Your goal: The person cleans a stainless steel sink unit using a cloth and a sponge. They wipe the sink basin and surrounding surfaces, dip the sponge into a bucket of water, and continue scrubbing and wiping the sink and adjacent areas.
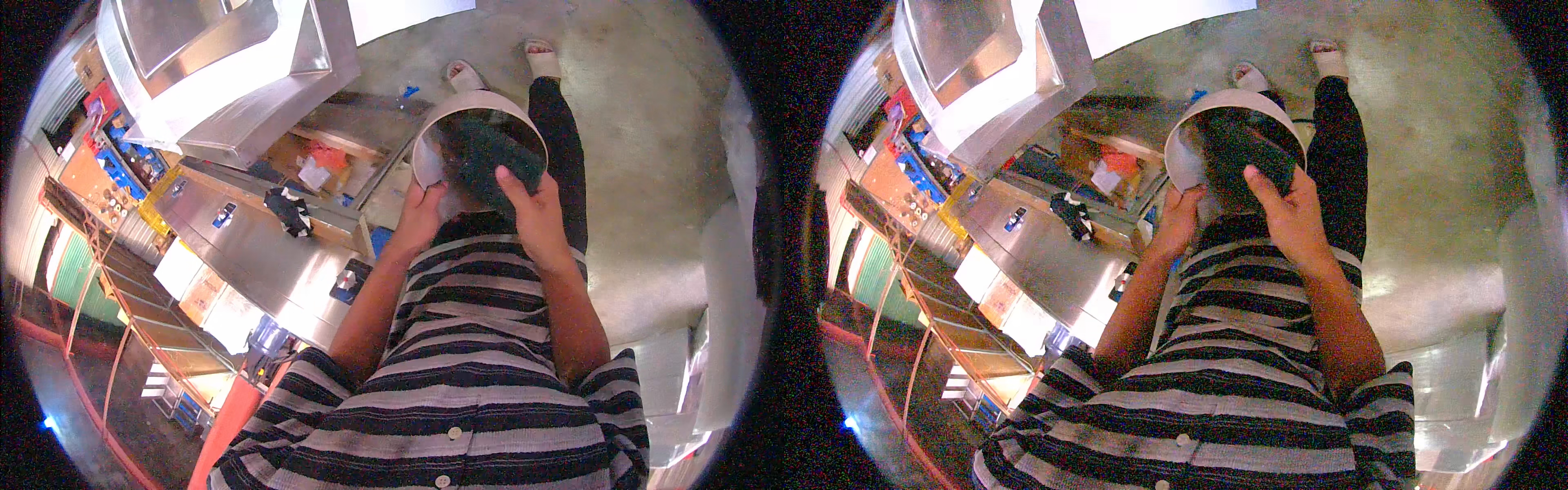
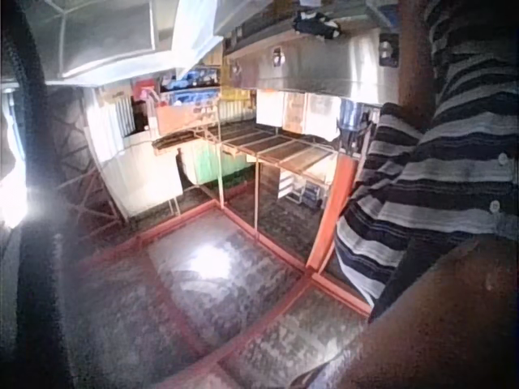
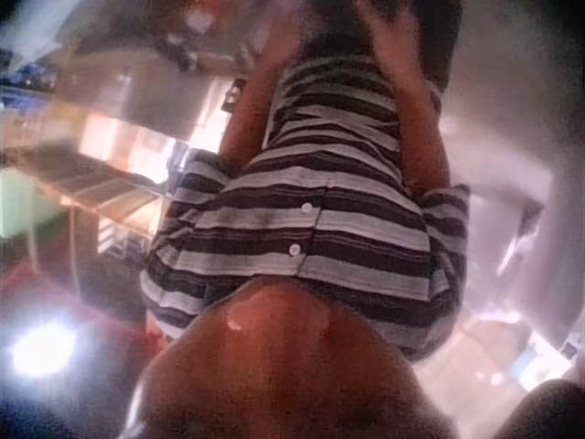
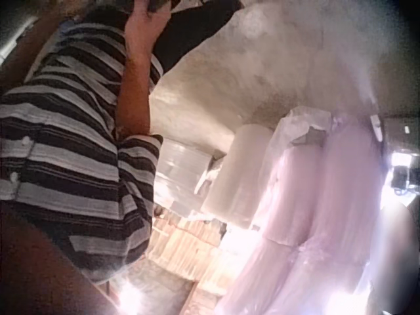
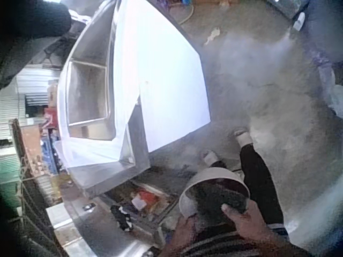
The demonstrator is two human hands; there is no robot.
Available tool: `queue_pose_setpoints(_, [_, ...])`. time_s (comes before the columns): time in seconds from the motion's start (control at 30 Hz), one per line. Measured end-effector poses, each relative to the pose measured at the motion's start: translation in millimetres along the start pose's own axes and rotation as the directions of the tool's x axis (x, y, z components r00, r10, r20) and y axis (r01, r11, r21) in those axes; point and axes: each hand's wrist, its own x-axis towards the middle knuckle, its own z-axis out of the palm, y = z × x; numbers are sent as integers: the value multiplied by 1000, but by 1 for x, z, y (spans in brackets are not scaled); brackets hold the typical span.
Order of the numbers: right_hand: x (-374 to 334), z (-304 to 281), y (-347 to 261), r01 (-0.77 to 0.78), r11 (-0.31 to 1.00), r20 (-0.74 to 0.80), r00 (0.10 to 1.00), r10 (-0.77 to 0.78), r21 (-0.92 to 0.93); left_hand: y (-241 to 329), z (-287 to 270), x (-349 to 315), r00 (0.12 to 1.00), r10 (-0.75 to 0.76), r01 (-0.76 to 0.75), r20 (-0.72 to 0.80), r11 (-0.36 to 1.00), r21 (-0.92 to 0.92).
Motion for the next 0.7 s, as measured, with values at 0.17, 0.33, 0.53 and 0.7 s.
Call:
queue_pose_setpoints(0.17, [9, 10, 6, 82, 997, 38, 996, -81, -10, 12, -7, -1, 999, -50, 50, -7, 999, -9])
queue_pose_setpoints(0.33, [9, 19, -2, 99, 993, 104, 990, -92, -59, 8, -21, 6, 1000, 3, -3, -14, 998, 70])
queue_pose_setpoints(0.53, [12, 33, -9, 147, 989, 118, 982, -146, -3, 17, -32, 7, 997, 77, -78, 33, 996, 43])
queue_pose_setpoints(0.7, [14, 39, -9, 108, 994, 121, 987, -109, 17, 31, -38, 12, 990, -103, 114, 99, 987, -114])
